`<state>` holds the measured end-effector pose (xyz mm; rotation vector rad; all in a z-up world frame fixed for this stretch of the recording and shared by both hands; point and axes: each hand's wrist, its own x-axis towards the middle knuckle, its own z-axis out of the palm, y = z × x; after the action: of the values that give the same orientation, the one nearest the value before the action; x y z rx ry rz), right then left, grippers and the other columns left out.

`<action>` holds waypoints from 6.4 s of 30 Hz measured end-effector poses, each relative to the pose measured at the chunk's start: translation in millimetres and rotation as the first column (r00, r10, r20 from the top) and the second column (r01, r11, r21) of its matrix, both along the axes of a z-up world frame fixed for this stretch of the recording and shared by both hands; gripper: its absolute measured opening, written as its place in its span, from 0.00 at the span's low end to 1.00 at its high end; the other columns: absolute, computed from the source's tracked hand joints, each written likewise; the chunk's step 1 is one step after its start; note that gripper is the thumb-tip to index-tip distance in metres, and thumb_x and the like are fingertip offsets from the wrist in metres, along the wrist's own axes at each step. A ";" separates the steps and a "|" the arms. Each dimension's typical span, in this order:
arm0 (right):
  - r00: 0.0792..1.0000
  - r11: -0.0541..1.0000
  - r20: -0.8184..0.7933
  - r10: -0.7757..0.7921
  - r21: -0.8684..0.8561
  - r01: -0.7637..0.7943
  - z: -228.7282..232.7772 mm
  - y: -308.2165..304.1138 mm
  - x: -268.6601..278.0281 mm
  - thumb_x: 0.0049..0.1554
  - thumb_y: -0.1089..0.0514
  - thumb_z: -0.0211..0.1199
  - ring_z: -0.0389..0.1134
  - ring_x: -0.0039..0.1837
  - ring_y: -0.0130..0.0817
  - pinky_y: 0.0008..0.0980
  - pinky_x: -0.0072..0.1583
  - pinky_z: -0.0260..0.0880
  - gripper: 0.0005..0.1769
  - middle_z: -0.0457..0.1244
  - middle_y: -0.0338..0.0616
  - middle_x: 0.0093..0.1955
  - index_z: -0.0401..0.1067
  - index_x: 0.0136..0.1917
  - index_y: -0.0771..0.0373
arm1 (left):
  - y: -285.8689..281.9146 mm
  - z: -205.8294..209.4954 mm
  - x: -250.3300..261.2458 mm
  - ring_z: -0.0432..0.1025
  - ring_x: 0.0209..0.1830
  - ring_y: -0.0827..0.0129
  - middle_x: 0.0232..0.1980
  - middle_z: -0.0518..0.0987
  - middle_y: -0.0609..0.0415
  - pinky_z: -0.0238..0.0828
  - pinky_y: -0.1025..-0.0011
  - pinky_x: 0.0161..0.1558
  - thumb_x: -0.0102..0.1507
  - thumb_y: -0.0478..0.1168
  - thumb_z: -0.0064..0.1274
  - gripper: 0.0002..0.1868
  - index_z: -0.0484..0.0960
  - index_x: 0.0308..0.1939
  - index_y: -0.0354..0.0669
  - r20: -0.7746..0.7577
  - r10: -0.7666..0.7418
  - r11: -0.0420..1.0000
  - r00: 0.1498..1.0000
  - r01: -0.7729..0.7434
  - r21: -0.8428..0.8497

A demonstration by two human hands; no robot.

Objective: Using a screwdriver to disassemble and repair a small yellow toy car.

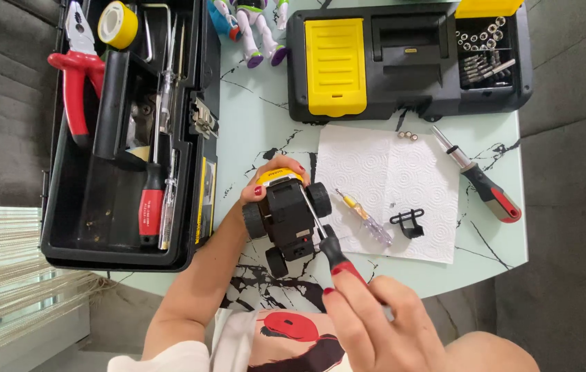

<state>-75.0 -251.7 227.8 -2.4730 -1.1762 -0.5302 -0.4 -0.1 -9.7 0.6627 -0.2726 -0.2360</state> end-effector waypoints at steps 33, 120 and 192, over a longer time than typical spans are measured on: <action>0.946 0.947 -0.031 -0.322 -0.025 0.321 -29.5 -5.7 -19.7 0.49 0.46 0.73 0.72 0.43 0.48 0.40 0.43 0.71 0.33 0.69 0.56 0.51 0.69 0.60 0.70 | 6.0 18.0 -2.8 0.75 0.55 0.56 0.54 0.78 0.39 0.77 0.60 0.59 0.51 0.54 0.64 0.38 0.76 0.58 0.33 -0.039 0.019 0.998 0.999 -0.017 0.056; 0.991 0.981 -0.066 -0.118 0.148 0.127 4.5 9.9 -4.0 0.51 0.67 0.64 0.73 0.48 0.47 0.37 0.49 0.75 0.22 0.66 0.53 0.58 0.68 0.60 0.64 | 4.9 6.9 1.9 0.75 0.53 0.58 0.53 0.77 0.42 0.78 0.61 0.56 0.52 0.57 0.63 0.38 0.75 0.57 0.32 0.048 0.061 0.995 0.997 -0.065 0.078; 0.542 0.241 -0.835 -0.099 0.508 0.827 -182.1 -207.8 37.2 0.55 0.75 0.61 0.70 0.48 0.29 0.26 0.50 0.72 0.10 0.71 0.54 0.54 0.76 0.51 0.73 | -15.7 -4.5 4.7 0.76 0.56 0.54 0.59 0.76 0.36 0.76 0.60 0.59 0.54 0.54 0.66 0.43 0.71 0.64 0.27 -0.269 -0.253 0.958 0.929 0.279 0.062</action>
<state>-37.8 -459.6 45.6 -1.6421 0.3425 -0.2296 4.3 -15.8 -14.3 0.6841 -0.0985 -0.5965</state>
